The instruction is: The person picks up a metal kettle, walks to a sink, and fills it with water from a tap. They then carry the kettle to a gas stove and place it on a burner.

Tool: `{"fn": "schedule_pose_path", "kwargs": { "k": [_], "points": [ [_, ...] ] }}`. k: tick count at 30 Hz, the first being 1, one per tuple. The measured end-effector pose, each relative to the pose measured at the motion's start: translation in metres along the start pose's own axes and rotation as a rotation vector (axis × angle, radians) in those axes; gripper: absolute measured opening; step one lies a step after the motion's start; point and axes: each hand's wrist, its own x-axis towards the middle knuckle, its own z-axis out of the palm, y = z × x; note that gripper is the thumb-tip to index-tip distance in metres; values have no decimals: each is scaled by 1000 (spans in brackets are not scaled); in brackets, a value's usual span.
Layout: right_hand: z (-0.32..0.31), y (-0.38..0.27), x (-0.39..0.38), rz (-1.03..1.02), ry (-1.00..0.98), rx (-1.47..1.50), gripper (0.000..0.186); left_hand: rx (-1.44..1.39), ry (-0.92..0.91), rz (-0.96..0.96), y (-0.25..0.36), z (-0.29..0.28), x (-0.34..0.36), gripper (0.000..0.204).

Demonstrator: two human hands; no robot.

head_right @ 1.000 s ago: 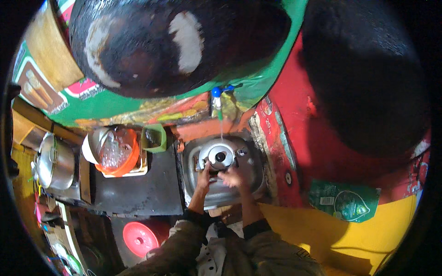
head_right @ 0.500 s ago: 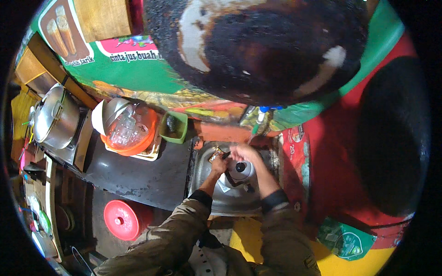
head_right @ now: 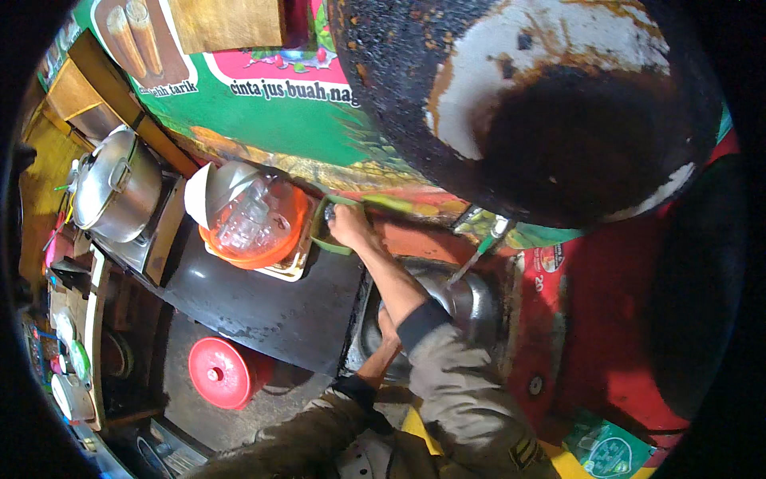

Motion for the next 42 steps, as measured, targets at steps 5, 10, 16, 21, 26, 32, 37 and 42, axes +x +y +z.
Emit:
{"fn": "schedule_pose_path", "kwargs": {
  "k": [5, 10, 16, 21, 26, 32, 37, 42],
  "points": [
    [40, -6, 33, 269, -33, -117, 35, -374, 3, -114, -15, -35, 10, 32],
    [5, -11, 15, 224, 294, 80, 31, 599, 2, 149, 38, -19, -7, 39],
    [-75, 60, -98, 42, 460, 91, 30, 903, 109, 134, 60, 2, -21, 56],
    [-37, 149, -246, 431, 335, 186, 44, 988, 127, 263, 46, 16, -7, 52],
    [12, 188, -267, 391, 88, 183, 45, 1125, 87, 252, 42, 18, 0, 57],
    [27, 266, -261, 1054, -128, 566, 64, 1139, 162, 346, 41, 25, -11, 60],
    [104, 296, -331, 559, 537, 300, 51, 1206, 199, 355, 41, 38, -15, 49],
    [59, 275, -234, 235, 93, 217, 43, 1167, -3, 321, 43, 42, -14, 45]
  ]
}}
